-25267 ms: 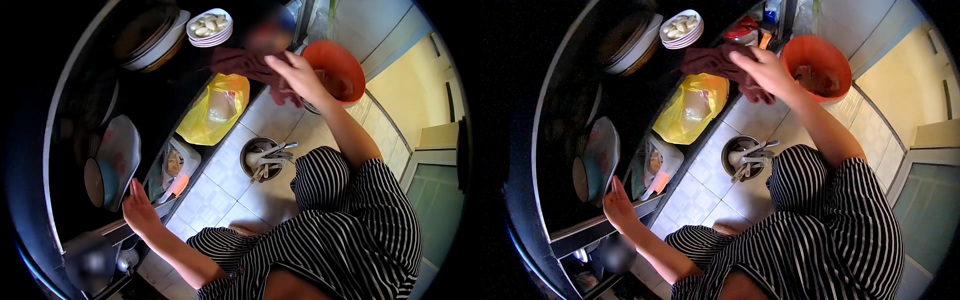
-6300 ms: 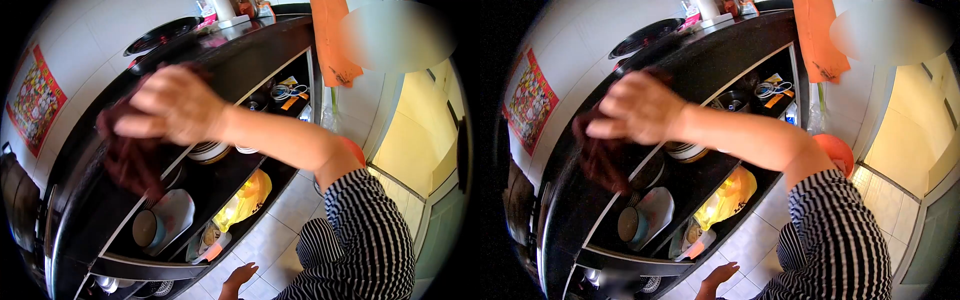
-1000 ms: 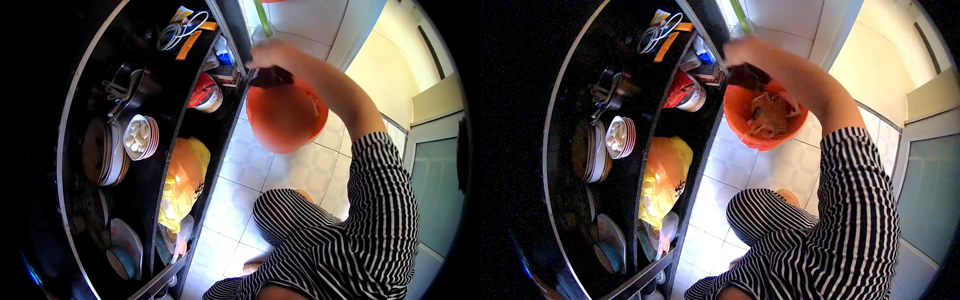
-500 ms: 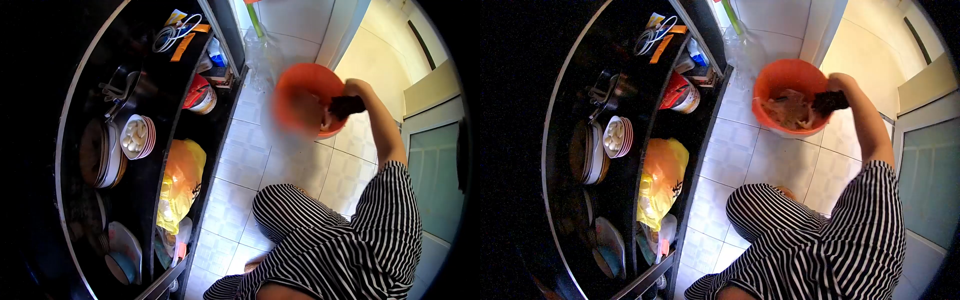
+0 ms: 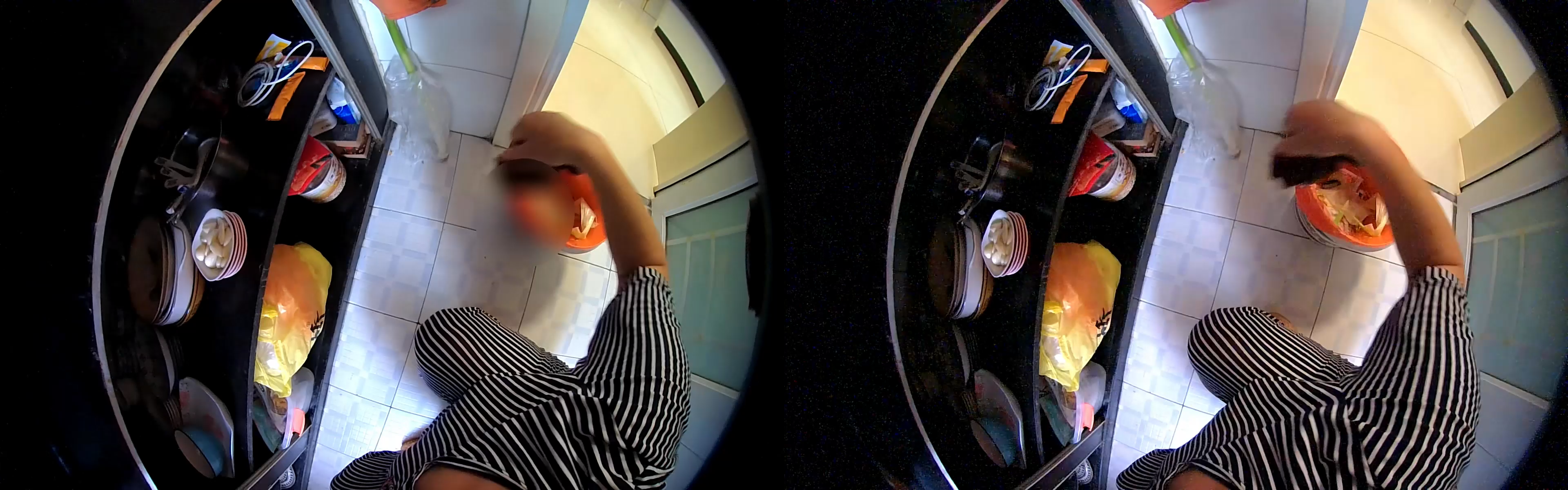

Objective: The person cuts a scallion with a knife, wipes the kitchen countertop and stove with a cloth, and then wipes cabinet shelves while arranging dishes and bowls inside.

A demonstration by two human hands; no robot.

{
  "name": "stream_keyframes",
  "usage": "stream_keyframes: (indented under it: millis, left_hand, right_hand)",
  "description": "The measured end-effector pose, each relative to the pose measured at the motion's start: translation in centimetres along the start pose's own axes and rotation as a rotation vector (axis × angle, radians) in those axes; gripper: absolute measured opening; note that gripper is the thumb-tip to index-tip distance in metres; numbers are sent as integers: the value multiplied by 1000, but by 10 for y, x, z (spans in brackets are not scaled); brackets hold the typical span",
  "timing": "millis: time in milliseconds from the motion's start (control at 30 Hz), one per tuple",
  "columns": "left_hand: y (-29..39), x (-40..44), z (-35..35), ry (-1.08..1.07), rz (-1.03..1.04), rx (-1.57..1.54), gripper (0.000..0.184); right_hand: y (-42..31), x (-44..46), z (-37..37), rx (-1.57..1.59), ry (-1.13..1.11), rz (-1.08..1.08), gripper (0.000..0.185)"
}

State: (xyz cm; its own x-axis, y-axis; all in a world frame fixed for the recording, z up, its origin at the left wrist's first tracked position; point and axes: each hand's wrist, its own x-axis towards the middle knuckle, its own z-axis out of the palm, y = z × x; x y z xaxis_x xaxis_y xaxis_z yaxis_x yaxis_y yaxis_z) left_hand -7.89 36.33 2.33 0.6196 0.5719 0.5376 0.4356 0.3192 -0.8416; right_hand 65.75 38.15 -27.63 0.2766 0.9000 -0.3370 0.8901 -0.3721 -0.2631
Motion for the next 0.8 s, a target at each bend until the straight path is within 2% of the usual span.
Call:
stream_keyframes:
  millis: [33, 100, 133, 167, 200, 233, 300, 367, 400, 433, 467, 500, 633, 700, 733, 800]
  left_hand:
    - [-2, -4, 4, 31, 39, 105, 34]
    - [-4, -11, 6, 60, 72, 210, 35]
    - [-5, -14, 5, 18, 23, 128, 35]
    - [-7, -14, 5, -22, -24, 45, 36]
    - [-8, -15, 5, -63, -70, -38, 36]
    - [-9, -15, 5, -104, -116, -122, 36]
    - [-11, -15, 7, -146, -159, -206, 37]
    - [-15, -18, 6, -160, -152, -225, 38]
    - [-17, -16, 6, -164, -157, -223, 38]
    - [-18, -11, 5, -307, -380, -354, 40]
    - [-17, -9, 5, -445, -610, -488, 42]
    - [-15, -10, 7, -440, -628, -486, 42]
    - [-14, -15, 20, -132, -361, -490, 39]
    - [-13, -16, 20, 10, -216, -474, 37]
    - [-6, -13, 16, 141, -80, -237, 33]
    - [5, 1, 0, 87, -140, -290, 30]
  right_hand:
    - [-22, 9, 12, -45, -51, -172, 44]
    - [-52, 31, 65, 1, -87, -365, 46]
    - [-68, 41, 91, 26, -109, -461, 47]
    - [-91, 45, 108, -56, -283, -452, 45]
    - [-99, 50, 141, -11, -254, -578, 46]
    - [-109, 56, 165, 13, -382, -612, 45]
    - [-99, 78, 186, 179, -394, -744, 43]
    - [-89, 107, 164, 227, 110, -366, 47]
    - [-73, 150, 157, 383, 345, -221, 57]
    - [-71, 166, 123, 294, 558, -11, 70]
    - [-65, 183, 103, 379, 677, 107, 68]
    - [-60, 198, 85, 467, 796, 224, 67]
    - [-43, 279, 82, 479, 828, 118, 76]
    - [-51, 293, 84, 697, 634, 94, 65]
    - [-58, 291, 84, 698, 638, 81, 65]
    - [-70, 275, 99, 474, 603, 26, 48]
